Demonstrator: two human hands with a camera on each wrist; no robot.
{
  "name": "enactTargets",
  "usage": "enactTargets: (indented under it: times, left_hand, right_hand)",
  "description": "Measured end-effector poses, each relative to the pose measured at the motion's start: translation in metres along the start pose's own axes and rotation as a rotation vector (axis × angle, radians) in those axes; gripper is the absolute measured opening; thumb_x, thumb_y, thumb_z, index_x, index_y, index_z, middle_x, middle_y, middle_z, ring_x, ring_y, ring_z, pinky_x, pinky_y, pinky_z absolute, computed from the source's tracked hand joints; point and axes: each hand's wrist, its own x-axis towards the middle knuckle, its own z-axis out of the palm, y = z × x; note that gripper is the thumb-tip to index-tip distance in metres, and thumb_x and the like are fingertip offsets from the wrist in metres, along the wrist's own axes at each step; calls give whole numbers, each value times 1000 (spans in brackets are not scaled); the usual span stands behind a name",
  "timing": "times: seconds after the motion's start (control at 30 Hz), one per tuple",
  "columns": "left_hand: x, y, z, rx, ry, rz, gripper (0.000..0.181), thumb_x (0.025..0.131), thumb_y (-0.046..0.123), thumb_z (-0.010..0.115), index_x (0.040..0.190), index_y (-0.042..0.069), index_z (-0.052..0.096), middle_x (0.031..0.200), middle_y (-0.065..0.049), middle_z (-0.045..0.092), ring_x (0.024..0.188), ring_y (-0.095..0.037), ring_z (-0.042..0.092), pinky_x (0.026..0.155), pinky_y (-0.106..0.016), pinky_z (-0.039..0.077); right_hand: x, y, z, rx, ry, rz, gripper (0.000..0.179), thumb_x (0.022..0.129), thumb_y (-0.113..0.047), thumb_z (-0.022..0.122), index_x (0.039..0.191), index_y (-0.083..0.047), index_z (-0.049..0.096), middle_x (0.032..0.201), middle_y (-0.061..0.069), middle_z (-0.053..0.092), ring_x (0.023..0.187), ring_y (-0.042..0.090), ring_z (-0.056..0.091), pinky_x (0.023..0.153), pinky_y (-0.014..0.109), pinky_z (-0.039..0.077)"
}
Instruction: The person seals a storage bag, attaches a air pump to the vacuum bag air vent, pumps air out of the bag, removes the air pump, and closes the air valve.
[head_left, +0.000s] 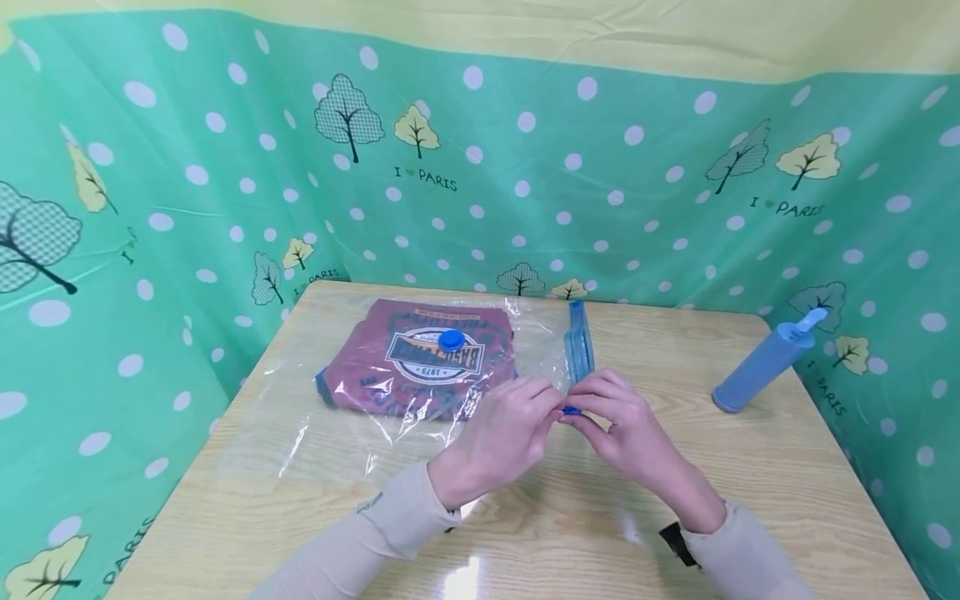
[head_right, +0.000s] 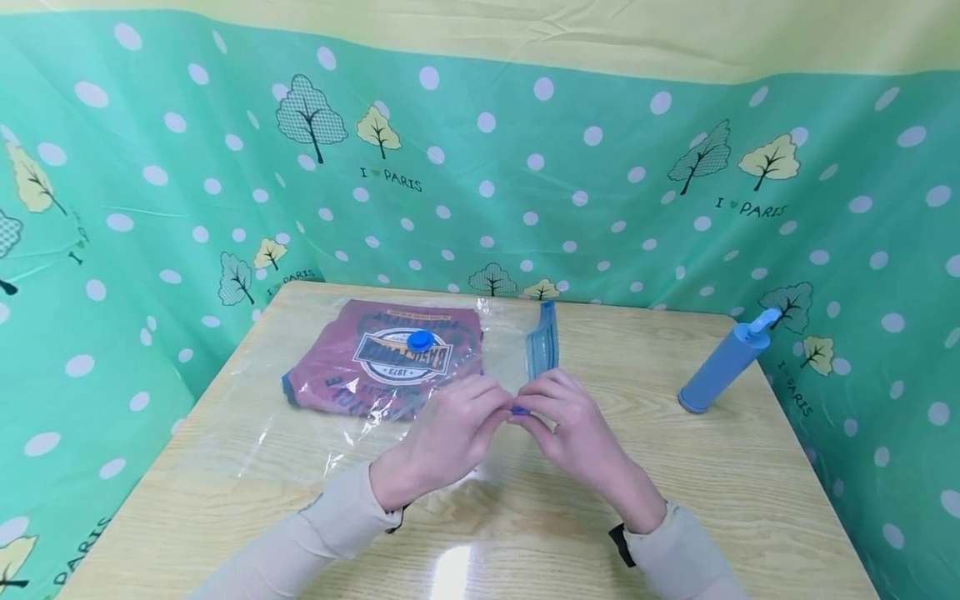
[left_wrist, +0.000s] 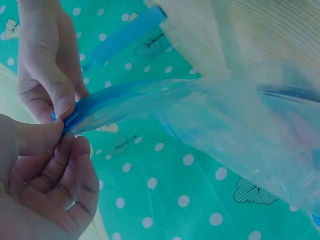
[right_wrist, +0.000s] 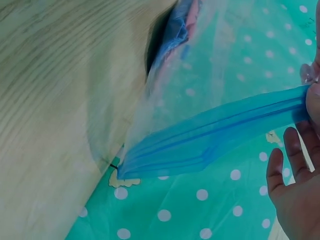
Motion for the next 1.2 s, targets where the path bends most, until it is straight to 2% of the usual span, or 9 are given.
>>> enactTargets:
  times: [0.23,0.43,0.67,0.77,0.87,0.93,1.0,1.1,1.2]
  left_hand:
    - [-2,1,3,1,-65,-25,13,96,-2,68,108,4,71,99,-4,67,87,-15,62,78,-21,52]
    - [-3,2,7,7,-35,-41,15,94,-5,70,107,3,70,97,-3,65,86,-14,59,77,-20,51]
    - [-3,4,7,26,-3,-27,23,87,-11,71,105,2,70,96,-2,63,85,-15,59,75,-20,50]
    - [-3,4,6,31,10,-24,21,88,-11,72,104,2,69,95,-3,62,85,-15,57,75,-21,50]
    - [-3,2,6,20,16,-21,17,90,-8,73,103,2,69,95,-3,61,85,-16,57,75,-23,49]
    - [-4,1,6,11,15,-16,14,92,-5,72,103,2,69,94,-2,61,85,-15,57,74,-23,49]
    - [-5,1,5,16,10,-10,10,94,-1,72,102,4,71,93,-1,62,84,-15,56,72,-23,47]
    - [-6,0,4,44,-6,-1,7,95,8,73,102,7,72,94,1,64,85,-15,56,71,-24,45]
    - [-3,0,4,86,-26,7,11,97,17,75,104,9,74,97,2,66,89,-15,57,73,-26,46]
  right_hand:
    - [-1,2,6,16,41,-18,35,104,-36,68,96,-5,81,97,3,76,93,23,64,88,20,48]
    - [-2,4,7,7,52,-18,35,104,-36,67,95,-5,81,97,3,77,92,23,65,89,23,47]
    - [-10,8,6,-18,39,12,38,105,-38,65,96,-4,81,97,3,76,94,24,64,89,23,47]
    - [-13,12,5,-20,25,41,30,103,-32,70,97,-5,81,99,2,76,96,24,64,91,23,46]
    - [-15,16,5,-26,14,65,14,97,-19,79,98,-5,81,100,3,77,98,25,64,93,25,46]
    - [-17,18,5,-31,9,78,11,95,-16,80,98,-5,81,100,3,77,98,25,64,93,26,46]
    - [-20,18,6,-36,6,80,17,98,-22,78,97,-5,81,99,3,77,97,25,64,92,25,46]
    - [-24,18,7,-37,8,76,34,104,-36,68,96,-6,81,98,2,76,96,24,62,89,22,47]
    - [-25,18,7,-33,21,59,40,106,-39,62,96,-5,80,98,2,76,96,24,62,88,20,47]
